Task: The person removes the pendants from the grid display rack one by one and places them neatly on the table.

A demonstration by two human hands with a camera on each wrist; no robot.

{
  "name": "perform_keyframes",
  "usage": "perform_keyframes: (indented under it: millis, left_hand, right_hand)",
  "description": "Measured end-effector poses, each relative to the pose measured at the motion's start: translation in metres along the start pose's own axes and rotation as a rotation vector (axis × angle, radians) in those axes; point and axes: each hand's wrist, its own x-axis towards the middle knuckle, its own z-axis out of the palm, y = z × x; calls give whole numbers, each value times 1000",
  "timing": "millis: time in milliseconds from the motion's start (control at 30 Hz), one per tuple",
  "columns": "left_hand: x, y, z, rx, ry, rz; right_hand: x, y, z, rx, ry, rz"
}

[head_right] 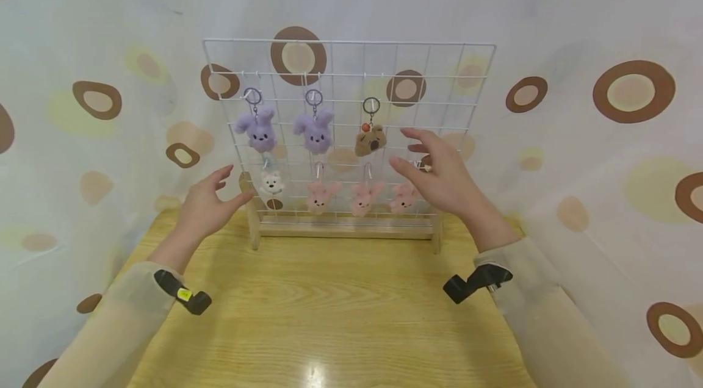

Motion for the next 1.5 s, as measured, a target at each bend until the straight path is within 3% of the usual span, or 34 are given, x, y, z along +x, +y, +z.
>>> perform_keyframes:
  millis: [300,500,900,1300,1500]
  left_hand:
    - [2,-6,5,-58,24,-7]
    - [3,-9,10,-128,42,-27]
    - [11,-7,29,-225,89,-79]
    - [18,-6,43,-235,231,-37]
    - [19,-2,48,-221,265,-32]
  right_hand:
    - [6,-7,-2,20,12,-3]
    - [12,-11,-3,16,6,48]
    - [26,-12,-10,17,-7,95]
    - [47,-11,-7,24,-11,107]
    - [57,-9,-3,13,-11,104]
